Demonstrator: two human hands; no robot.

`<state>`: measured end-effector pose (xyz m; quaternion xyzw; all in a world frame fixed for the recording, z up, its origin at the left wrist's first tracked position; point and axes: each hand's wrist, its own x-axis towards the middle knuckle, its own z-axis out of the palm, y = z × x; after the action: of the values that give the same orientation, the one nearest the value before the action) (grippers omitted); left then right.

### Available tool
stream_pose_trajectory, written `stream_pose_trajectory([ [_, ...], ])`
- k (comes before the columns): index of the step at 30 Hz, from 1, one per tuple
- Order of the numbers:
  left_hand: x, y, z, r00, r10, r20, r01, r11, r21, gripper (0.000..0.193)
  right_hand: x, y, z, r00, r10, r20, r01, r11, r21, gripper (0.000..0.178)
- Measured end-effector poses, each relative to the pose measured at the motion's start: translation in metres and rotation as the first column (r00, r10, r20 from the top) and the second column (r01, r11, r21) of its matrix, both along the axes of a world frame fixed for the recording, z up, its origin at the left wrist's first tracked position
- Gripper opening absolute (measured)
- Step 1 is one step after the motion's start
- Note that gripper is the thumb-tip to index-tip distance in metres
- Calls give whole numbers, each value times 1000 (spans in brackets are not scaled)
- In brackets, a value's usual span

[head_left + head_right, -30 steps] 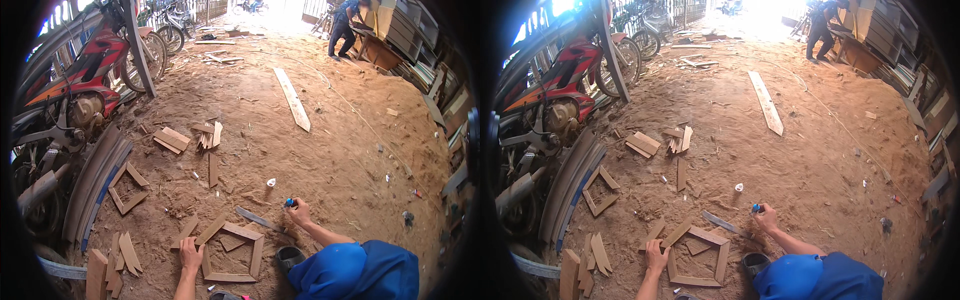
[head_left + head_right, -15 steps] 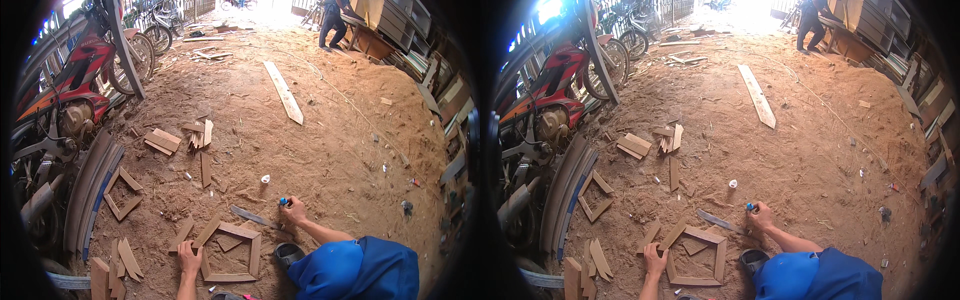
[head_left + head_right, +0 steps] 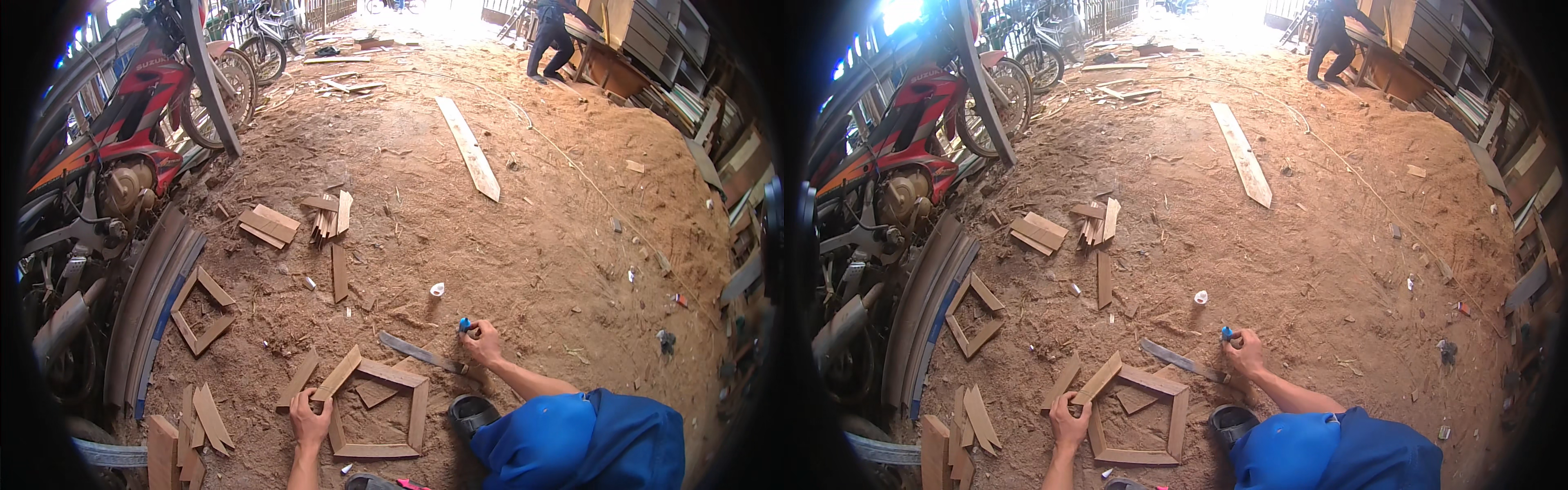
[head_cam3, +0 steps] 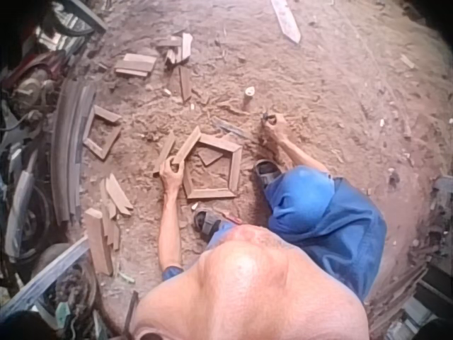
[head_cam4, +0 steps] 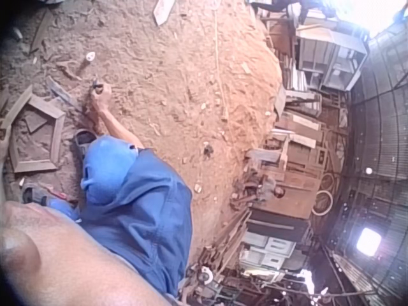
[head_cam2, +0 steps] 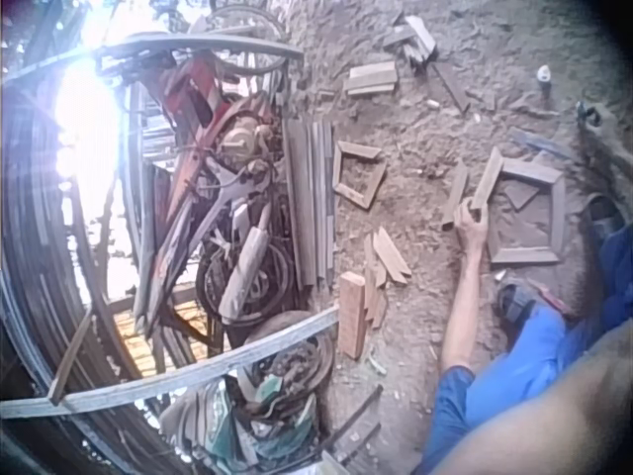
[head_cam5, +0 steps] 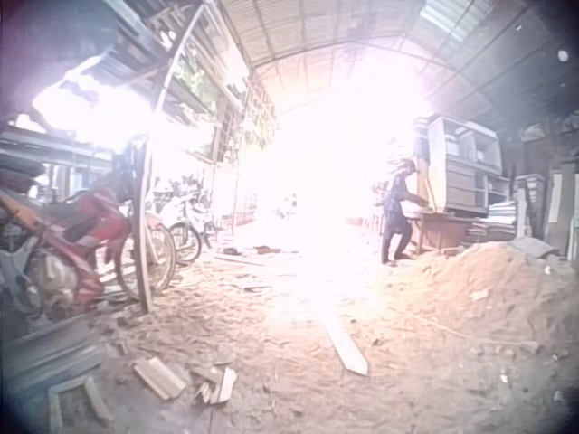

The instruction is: The person assembles a pentagonal frame from wood pieces on the ground, applying adhesive to the joints and marking them with a pen.

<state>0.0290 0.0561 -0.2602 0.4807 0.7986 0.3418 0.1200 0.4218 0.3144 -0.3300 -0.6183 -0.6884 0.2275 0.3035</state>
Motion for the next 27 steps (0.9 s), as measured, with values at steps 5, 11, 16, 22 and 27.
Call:
stream_pose_trajectory([
  [5, 1, -5, 0, 999, 15, 31, -14, 1000, -19, 37, -9, -2, 6, 1000, 1, -26, -3, 998, -67, 34],
  [11, -6, 0, -2, 1000, -9, -12, 10, 1000, 25, 40, -8, 37, 2, 998, 45, 33, -47, 998, 37, 39],
  [16, 0, 0, 0, 998, -16, 57, 20, 997, -81, 36, -6, 43, -11, 996, 45, 73, -48, 998, 32, 36],
  [22, 0, -7, 8, 988, 34, 149, -26, 998, -58, 35, -17, 38, -6, 1000, 28, 10, -28, 999, -40, 31],
  [27, -6, -7, -1, 947, 93, 309, -59, 992, -115, 37, -21, 53, 0, 1000, -23, -3, 23, 992, -121, 36],
])
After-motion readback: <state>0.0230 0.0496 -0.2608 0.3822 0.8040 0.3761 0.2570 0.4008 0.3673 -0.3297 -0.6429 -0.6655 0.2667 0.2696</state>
